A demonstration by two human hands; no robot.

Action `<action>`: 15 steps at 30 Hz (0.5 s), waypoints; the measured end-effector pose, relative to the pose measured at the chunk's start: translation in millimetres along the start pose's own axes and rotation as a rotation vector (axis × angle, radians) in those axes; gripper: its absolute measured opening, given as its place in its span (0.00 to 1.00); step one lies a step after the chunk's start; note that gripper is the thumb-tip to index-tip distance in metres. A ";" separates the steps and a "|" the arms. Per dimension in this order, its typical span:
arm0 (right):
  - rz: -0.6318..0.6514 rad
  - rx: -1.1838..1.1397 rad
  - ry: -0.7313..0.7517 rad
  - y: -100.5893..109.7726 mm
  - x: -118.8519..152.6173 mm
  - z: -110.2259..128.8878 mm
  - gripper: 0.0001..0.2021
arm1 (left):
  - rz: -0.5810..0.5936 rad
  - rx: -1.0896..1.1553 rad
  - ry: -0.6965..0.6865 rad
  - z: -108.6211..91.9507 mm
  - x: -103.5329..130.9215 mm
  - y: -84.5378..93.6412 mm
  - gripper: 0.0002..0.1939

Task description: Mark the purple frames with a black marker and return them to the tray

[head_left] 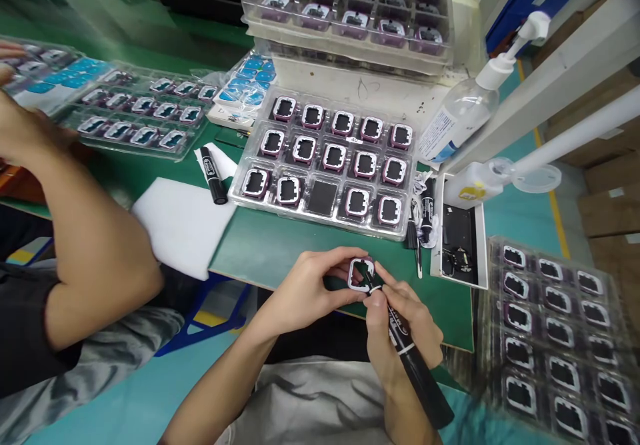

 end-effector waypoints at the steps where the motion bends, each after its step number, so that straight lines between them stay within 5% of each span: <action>1: 0.002 -0.001 -0.003 0.7 0.4 0.5 0.19 | 0.006 0.009 0.008 -0.6 -0.6 0.1 0.27; 15: 0.045 -0.089 0.136 -0.9 -6.0 1.1 0.24 | 0.005 0.040 0.014 -3.2 -1.5 2.0 0.20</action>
Point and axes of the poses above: each hand's wrist, its own x-axis away from the middle knuckle, its own y-axis out of the back of the hand, z = x × y, the point moved 2 cm from there along -x, towards the middle knuckle, and after that the axes turned 14 degrees about -z, right-handed, at the moved point
